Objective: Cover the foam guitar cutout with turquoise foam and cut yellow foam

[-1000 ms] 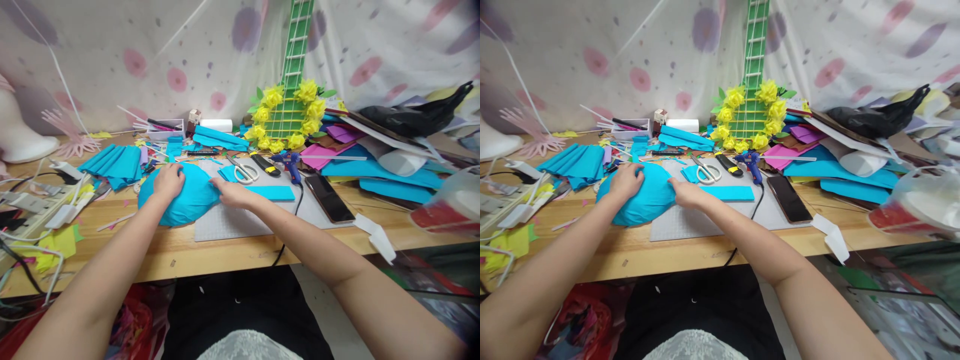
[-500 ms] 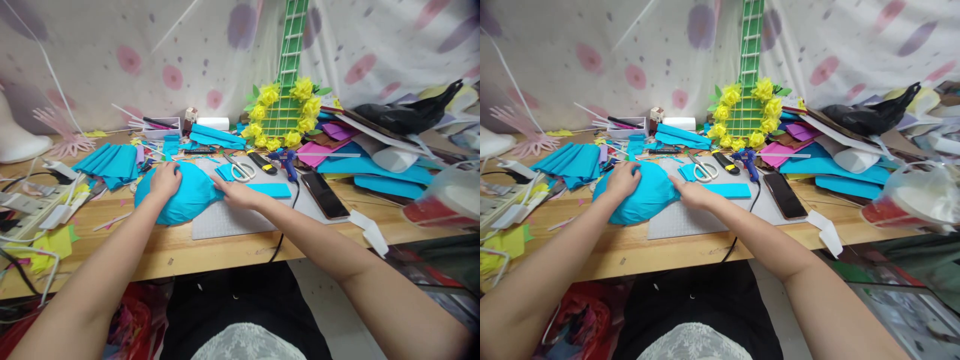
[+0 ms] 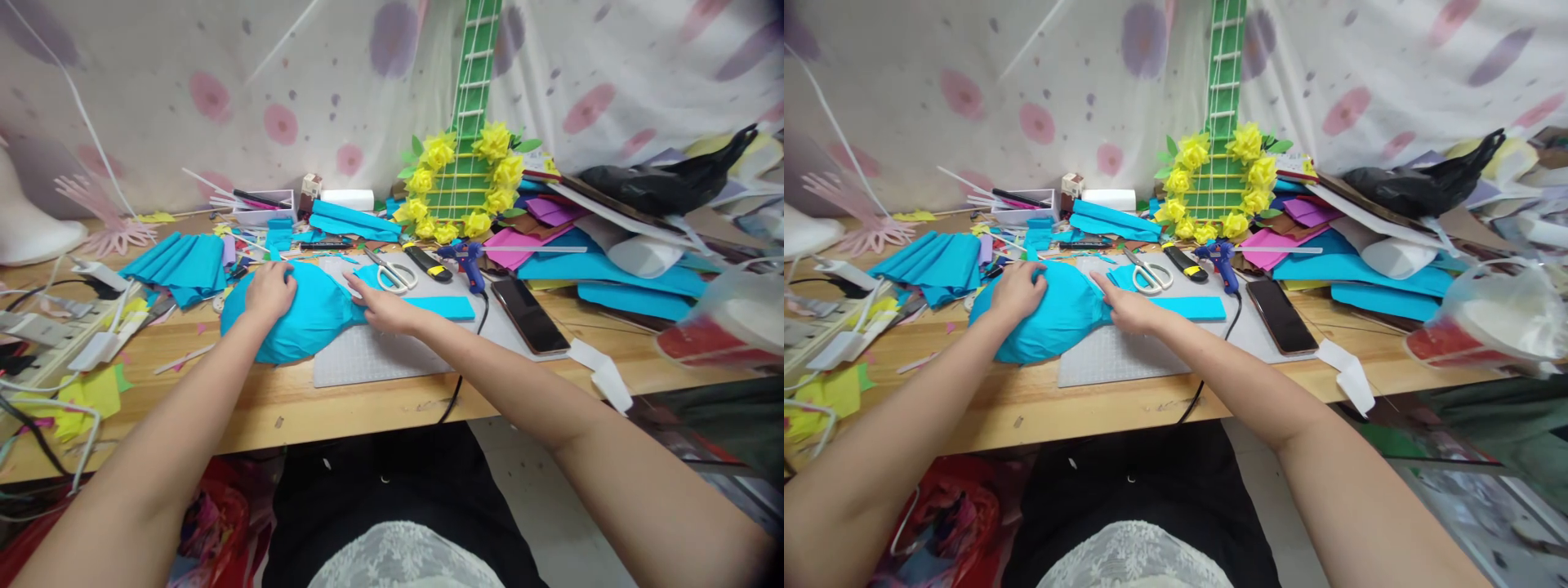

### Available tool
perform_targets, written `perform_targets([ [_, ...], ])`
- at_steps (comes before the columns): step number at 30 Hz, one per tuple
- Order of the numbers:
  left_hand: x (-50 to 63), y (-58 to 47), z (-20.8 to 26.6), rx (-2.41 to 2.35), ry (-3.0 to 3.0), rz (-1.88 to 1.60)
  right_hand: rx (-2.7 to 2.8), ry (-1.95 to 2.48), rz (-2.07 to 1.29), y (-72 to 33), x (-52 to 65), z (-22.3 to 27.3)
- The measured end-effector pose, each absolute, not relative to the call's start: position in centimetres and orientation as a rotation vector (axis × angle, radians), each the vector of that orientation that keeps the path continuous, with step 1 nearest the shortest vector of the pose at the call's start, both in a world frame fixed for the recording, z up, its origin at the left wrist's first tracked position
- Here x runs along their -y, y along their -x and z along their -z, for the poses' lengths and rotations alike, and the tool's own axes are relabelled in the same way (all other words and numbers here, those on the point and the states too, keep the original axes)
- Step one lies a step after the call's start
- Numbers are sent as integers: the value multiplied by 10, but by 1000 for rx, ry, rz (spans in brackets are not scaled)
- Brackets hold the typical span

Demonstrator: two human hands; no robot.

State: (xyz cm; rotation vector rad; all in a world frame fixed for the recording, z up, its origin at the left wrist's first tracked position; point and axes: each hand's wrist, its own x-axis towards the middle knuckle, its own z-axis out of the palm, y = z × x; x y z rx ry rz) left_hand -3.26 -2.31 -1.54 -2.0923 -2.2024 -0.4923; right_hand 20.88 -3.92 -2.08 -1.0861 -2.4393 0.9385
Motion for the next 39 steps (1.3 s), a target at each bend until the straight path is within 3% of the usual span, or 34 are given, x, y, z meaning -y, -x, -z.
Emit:
perform_targets([
  [9, 24, 32, 14, 2212, 2090, 508, 2422, 1150, -920, -202, 23, 0],
  [39, 27, 30, 13, 2209, 2088, 497, 2204, 1274, -1005, -159, -11, 13],
])
